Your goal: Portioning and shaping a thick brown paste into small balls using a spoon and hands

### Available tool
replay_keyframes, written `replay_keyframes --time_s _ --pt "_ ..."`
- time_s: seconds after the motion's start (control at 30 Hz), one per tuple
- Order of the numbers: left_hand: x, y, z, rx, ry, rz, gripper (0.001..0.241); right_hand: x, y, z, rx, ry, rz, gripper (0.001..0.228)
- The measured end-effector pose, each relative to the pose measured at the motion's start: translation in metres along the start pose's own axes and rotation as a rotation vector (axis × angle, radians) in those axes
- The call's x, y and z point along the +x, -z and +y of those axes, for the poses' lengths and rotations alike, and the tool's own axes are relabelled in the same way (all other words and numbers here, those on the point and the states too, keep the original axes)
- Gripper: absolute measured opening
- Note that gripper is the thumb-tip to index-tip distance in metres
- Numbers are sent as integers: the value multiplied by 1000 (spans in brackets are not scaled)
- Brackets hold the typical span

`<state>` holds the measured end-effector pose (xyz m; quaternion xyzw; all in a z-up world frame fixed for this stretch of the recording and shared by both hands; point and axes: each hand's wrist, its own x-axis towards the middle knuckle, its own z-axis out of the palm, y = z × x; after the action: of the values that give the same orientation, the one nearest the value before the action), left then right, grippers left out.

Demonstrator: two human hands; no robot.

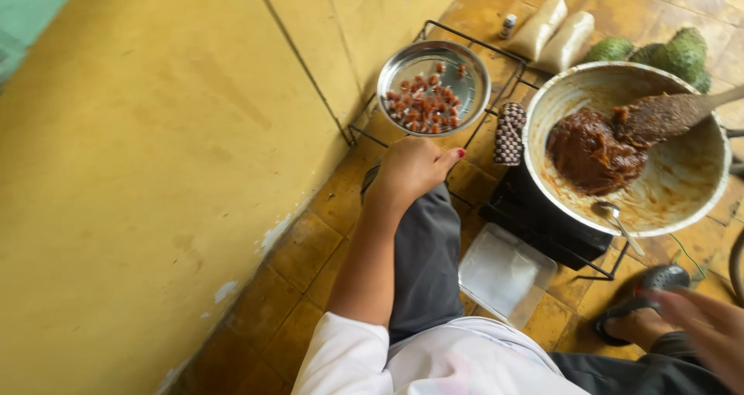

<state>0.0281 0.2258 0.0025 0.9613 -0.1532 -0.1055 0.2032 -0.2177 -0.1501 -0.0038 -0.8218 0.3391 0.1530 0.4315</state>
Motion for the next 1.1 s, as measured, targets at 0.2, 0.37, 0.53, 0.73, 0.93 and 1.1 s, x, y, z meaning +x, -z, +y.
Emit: replay_keyframes --time_s 0.2,0.37,0.53,0.73,0.93,1.1 --pt "-18 15 15 -156 -236 98 38 149 -208 20 -586 494 -594 23" --pt "-21 0 30 -361 -532 -93 37 204 -295 131 -726 267 -637 31" --pt "-13 -4 31 -426 -648 -300 39 239 -294 202 -868 139 -608 52" --pt "-1 5 32 -487 -554 -281 36 264 -310 223 -840 282 -507 60" --pt "10 2 40 -470 -556 -293 36 273 -324 226 -955 499 -380 66" --pt "14 1 47 -469 -569 -329 38 270 -323 223 -973 667 -46 64"
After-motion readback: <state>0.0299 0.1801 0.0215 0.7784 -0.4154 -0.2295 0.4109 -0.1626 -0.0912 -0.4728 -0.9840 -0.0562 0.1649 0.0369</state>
